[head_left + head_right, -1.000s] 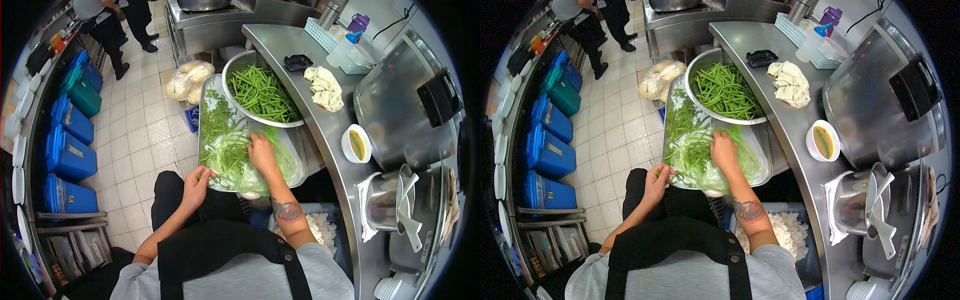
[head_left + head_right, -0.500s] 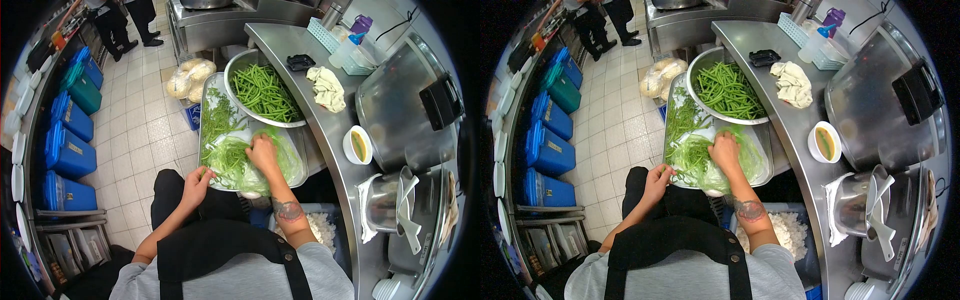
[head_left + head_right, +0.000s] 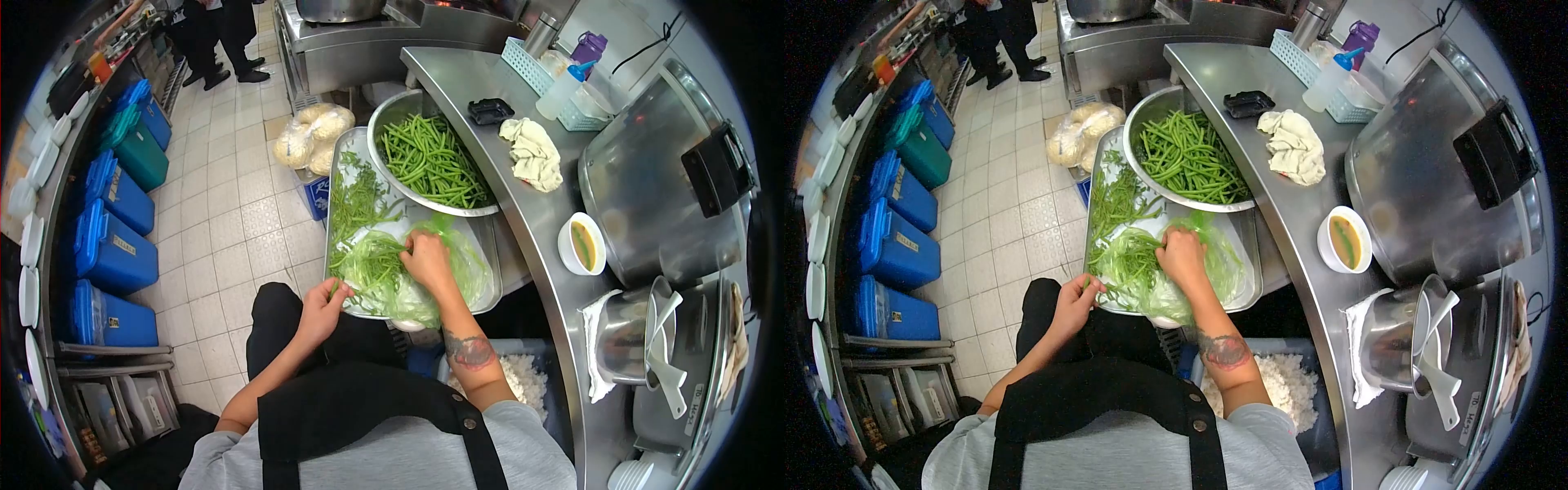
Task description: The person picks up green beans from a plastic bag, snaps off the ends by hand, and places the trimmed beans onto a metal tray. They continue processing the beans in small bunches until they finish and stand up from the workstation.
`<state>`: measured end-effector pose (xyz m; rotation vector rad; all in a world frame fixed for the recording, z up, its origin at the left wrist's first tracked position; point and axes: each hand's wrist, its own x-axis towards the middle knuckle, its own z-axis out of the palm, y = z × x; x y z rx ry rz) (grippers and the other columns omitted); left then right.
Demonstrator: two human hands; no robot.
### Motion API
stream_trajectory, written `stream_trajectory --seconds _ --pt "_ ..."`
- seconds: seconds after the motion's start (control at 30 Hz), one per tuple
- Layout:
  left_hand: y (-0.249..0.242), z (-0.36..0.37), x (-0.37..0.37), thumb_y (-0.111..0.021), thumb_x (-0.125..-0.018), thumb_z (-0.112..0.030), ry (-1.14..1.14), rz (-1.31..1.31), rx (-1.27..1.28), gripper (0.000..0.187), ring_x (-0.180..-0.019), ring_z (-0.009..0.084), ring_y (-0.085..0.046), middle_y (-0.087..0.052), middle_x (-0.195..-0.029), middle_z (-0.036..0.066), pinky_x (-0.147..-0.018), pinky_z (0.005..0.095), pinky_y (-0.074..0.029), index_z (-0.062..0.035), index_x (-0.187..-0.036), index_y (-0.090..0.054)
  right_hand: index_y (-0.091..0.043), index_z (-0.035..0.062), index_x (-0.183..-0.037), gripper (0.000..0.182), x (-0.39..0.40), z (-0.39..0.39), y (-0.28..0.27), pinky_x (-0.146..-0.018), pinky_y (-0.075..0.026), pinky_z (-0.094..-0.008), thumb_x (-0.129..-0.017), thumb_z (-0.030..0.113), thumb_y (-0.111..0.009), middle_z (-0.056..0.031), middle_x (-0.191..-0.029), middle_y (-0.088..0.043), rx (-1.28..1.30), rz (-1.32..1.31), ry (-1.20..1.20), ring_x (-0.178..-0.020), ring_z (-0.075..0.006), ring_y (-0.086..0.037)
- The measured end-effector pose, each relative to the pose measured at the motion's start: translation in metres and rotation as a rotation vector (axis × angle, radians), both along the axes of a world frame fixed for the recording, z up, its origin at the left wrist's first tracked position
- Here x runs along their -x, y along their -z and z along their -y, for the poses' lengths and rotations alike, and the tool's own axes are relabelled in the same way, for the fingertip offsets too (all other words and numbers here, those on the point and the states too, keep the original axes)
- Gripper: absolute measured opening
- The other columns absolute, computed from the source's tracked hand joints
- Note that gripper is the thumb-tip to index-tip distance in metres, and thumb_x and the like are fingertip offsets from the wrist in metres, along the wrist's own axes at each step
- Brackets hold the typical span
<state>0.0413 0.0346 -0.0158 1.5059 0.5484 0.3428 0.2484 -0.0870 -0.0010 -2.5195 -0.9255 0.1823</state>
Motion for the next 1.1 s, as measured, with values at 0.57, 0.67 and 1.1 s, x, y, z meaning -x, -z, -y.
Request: stream_trajectory --seconds 0.57,0.67,1.1 --pt "-0.004 0.002 -0.001 -0.054 -0.093 -0.016 0.047 -0.052 -0.127 0.021 -0.061 0.0042 -0.042 -0.049 -0.061 -0.002 -0.055 0.0241 -0.035 -0.0005 -0.081 -0.06 -0.061 0.0023 -0.088 0.018 0.004 -0.001 -0.007 -0.072 -0.049 -0.0454 -0.072 0.01 -0.064 -0.0178 -0.077 -0.065 -0.179 -0.057 -0.084 -0.077 -0.0364 -0.063" --pt "-0.009 0.002 -0.001 -0.054 -0.093 -0.017 0.056 -0.069 -0.11 0.021 -0.061 0.0041 -0.042 -0.05 -0.061 -0.002 -0.055 0.0239 -0.035 -0.0003 -0.081 -0.061 -0.06 0.0021 -0.089 0.018 0.007 -0.002 -0.018 -0.07 -0.048 -0.0438 -0.071 0.006 -0.064 -0.0157 -0.073 -0.063 -0.26 -0.079 -0.124 -0.074 -0.0351 -0.061" --pt "-0.007 0.004 -0.004 -0.055 -0.09 -0.016 0.021 -0.083 -0.242 0.021 -0.056 0.0055 -0.043 -0.05 -0.057 0.001 -0.051 0.0257 -0.035 0.0007 -0.082 -0.063 -0.059 0.0023 -0.089 0.019 0.012 -0.001 -0.03 -0.071 -0.046 -0.0383 -0.071 0.0 -0.061 -0.0143 -0.079 -0.058 -0.445 -0.038 -0.327 -0.074 -0.032 -0.056"
